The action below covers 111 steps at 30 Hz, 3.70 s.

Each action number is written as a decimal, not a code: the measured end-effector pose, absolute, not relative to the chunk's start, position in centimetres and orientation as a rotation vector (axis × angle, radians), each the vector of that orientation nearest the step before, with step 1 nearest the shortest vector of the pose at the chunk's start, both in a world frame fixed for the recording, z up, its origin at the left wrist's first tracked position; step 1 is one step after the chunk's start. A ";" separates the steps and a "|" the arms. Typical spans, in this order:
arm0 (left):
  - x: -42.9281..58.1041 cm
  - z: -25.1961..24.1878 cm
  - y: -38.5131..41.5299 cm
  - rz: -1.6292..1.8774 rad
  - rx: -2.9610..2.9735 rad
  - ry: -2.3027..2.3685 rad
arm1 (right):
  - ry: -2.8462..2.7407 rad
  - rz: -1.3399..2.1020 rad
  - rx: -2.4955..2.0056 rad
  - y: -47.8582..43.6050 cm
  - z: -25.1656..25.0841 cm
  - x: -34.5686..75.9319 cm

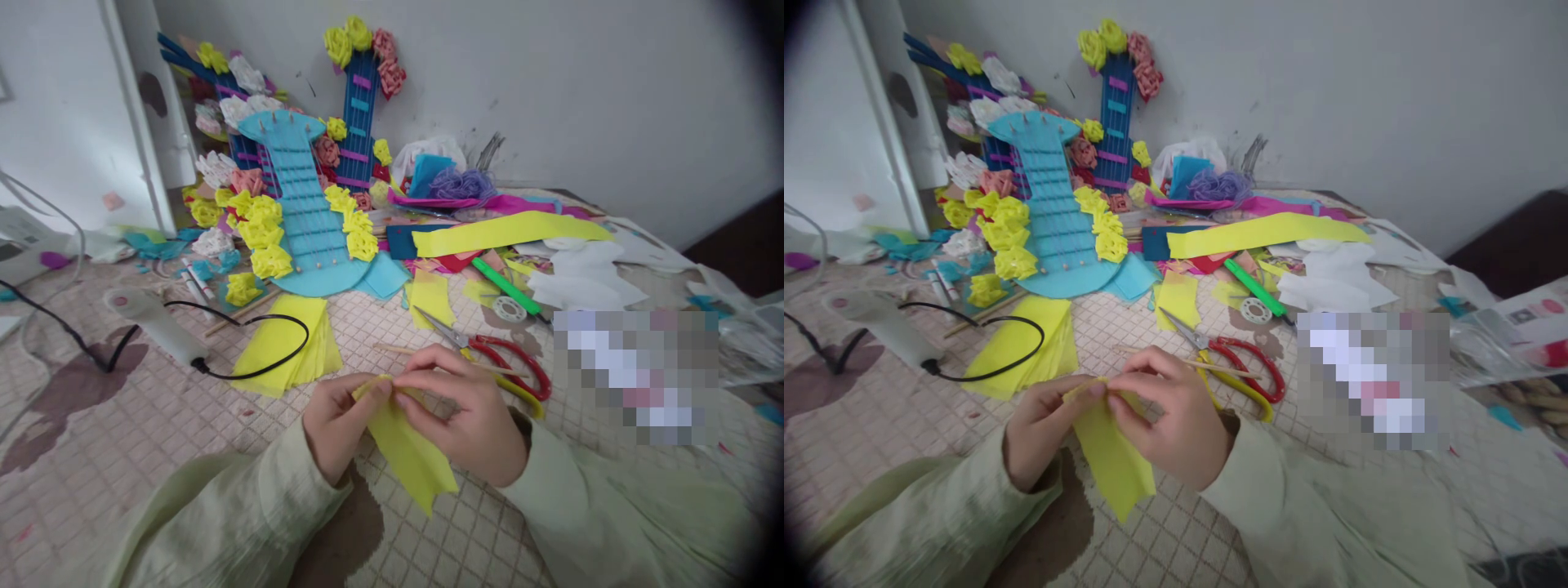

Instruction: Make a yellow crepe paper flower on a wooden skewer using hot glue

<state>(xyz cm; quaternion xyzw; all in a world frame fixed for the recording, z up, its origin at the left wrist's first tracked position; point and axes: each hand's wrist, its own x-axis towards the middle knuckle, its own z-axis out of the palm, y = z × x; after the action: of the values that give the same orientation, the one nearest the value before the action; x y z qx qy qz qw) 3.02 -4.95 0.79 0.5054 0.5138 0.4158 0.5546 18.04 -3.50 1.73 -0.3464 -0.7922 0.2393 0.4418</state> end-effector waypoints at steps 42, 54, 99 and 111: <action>3.0 0.2 -5.6 0.781 1.267 1.253 | -1.648 1.422 -1.166 -2.8 1.6 18.2; 3.3 0.6 -5.7 0.790 1.198 1.279 | -1.608 1.491 -1.155 -2.7 1.5 18.3; 2.7 0.6 -5.0 0.749 1.215 1.274 | -1.727 1.477 -1.175 -2.2 2.1 19.1; 2.7 -0.2 -4.8 0.885 1.162 1.196 | -1.652 1.609 -1.242 -2.0 2.1 19.2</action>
<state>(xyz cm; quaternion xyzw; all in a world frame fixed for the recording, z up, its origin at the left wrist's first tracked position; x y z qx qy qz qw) 2.69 -4.82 -0.16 0.4984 0.5130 0.3798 0.5867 19.19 -2.00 2.12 -0.4582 -0.6092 0.5935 0.2583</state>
